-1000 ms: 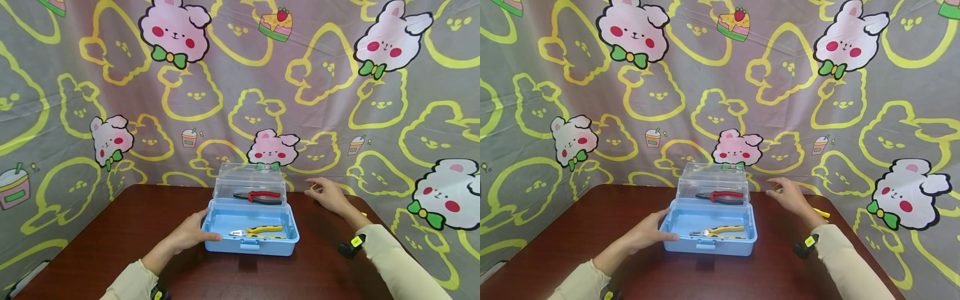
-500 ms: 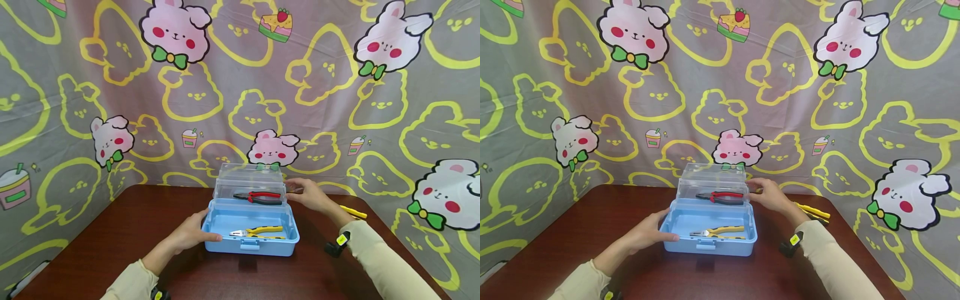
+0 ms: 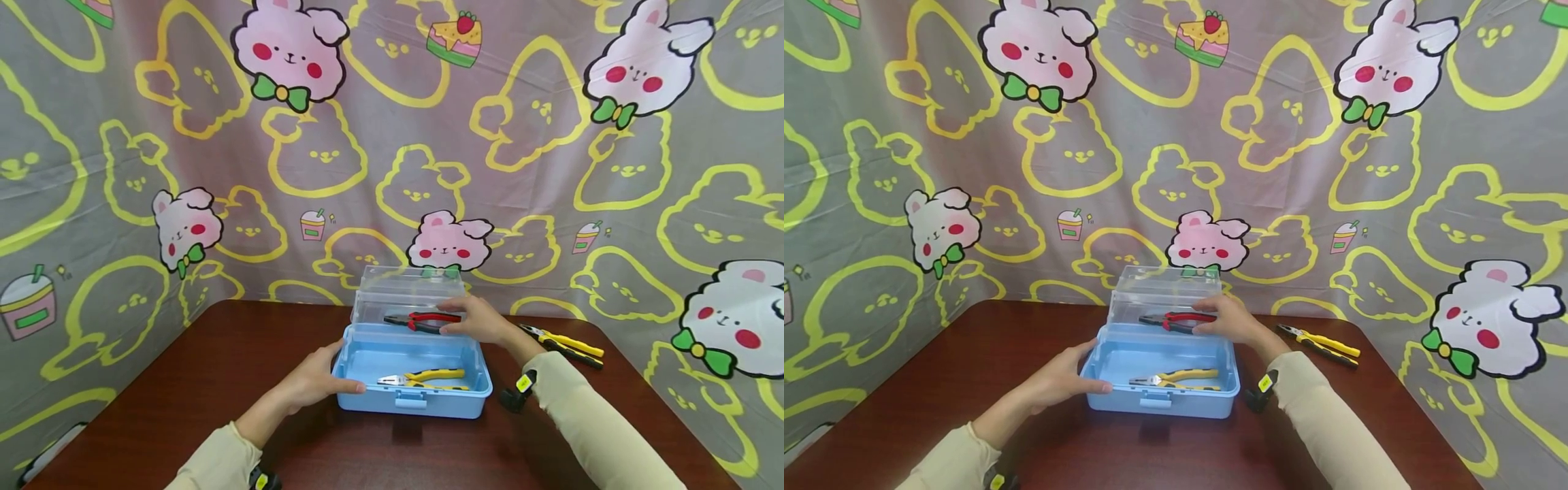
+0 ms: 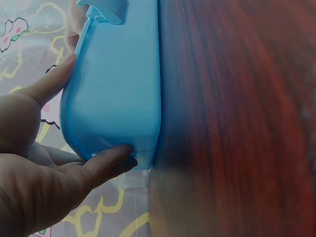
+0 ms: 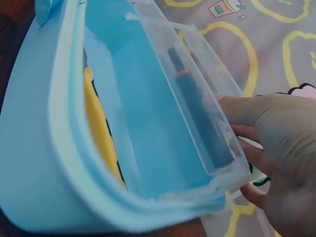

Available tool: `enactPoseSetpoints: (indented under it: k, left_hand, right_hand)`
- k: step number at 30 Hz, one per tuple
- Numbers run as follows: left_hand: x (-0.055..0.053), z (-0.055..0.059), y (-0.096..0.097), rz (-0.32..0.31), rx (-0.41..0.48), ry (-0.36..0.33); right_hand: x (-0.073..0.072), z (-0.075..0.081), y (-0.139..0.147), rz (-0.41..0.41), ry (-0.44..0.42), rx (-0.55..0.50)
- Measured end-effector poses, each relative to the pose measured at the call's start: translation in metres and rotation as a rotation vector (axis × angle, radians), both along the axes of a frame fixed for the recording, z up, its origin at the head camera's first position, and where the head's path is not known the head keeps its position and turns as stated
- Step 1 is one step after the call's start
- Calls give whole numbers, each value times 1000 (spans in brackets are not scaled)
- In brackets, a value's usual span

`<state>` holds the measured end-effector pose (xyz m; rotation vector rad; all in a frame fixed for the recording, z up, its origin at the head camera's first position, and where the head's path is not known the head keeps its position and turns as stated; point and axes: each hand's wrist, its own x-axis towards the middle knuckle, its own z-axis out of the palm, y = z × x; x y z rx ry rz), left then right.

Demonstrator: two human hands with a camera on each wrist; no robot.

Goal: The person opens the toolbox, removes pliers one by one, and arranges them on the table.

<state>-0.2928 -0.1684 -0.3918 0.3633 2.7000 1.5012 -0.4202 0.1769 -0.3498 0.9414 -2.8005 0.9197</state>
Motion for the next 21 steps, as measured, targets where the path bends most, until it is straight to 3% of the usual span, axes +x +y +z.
enactPoseSetpoints:
  k: [9,14,21]
  left_hand:
    - [0,0,0,-15,17,-4]
    - [-1,0,-1,-20,20,2]
    - [-1,-2,-2,-29,23,-3]
  right_hand:
    - [-2,-2,-13,22,-110,-13]
    - [-4,0,-18,38,-107,51]
    - [-1,-8,-22,17,-93,-19]
